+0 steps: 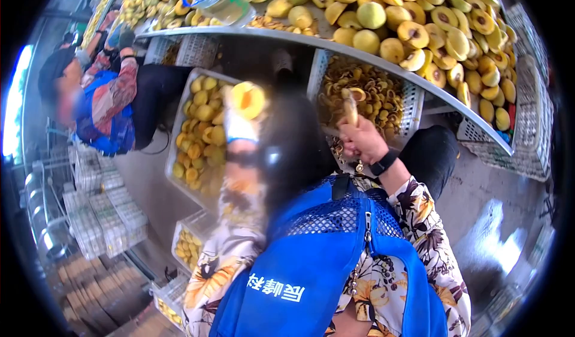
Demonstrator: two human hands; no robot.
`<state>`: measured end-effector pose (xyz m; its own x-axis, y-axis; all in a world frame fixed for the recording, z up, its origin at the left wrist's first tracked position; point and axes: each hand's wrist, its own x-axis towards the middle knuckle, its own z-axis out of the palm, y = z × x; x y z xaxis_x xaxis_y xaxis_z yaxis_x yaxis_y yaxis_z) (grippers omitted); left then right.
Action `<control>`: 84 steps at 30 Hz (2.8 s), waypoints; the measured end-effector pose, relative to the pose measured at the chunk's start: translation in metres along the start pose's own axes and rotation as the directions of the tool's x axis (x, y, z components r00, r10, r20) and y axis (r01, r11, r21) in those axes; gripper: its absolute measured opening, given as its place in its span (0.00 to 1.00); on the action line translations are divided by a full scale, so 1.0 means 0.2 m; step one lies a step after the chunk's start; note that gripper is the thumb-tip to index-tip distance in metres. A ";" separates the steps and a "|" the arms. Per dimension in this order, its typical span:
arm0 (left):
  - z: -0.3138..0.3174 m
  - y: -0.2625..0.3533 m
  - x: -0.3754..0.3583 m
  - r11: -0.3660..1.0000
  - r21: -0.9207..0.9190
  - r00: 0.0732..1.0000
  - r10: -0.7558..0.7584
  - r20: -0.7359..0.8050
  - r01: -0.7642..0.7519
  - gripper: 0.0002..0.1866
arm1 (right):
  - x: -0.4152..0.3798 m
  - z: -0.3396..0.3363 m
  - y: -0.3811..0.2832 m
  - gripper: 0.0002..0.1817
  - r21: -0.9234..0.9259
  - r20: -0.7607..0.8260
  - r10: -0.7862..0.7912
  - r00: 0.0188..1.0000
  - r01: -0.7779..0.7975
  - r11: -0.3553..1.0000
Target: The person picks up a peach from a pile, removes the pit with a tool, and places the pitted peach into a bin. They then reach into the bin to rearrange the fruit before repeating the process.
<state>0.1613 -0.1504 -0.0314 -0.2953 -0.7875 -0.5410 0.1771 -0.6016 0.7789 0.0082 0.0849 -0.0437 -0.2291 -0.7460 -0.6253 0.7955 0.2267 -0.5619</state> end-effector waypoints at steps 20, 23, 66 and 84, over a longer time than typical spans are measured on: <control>1.24 0.12 0.52 -0.626 0.697 0.836 0.126 0.534 -0.351 0.21 | -0.07 0.08 -0.07 0.12 -0.889 -0.158 -0.551 0.820 0.125 0.441; 1.25 0.13 0.55 -0.505 0.777 0.860 0.122 0.495 -0.376 0.26 | -0.06 -0.01 -0.01 0.12 -0.887 -0.033 -0.625 0.780 0.266 0.378; 0.72 -0.22 -0.33 0.954 0.156 0.793 0.113 0.599 -0.254 0.15 | -0.16 0.21 -0.17 0.11 -0.902 0.057 -0.693 0.718 0.334 0.272; 0.76 -0.23 -0.36 0.956 0.152 0.835 0.136 0.533 -0.253 0.12 | -0.13 0.20 -0.15 0.11 -0.845 0.008 -0.684 0.729 0.371 0.386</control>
<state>0.0321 -0.0452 0.0203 -0.7226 -0.6683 -0.1768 0.1014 -0.3555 0.9292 0.0133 0.0729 0.0112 -0.7070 -0.7040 -0.0672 -0.2520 0.3396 -0.9062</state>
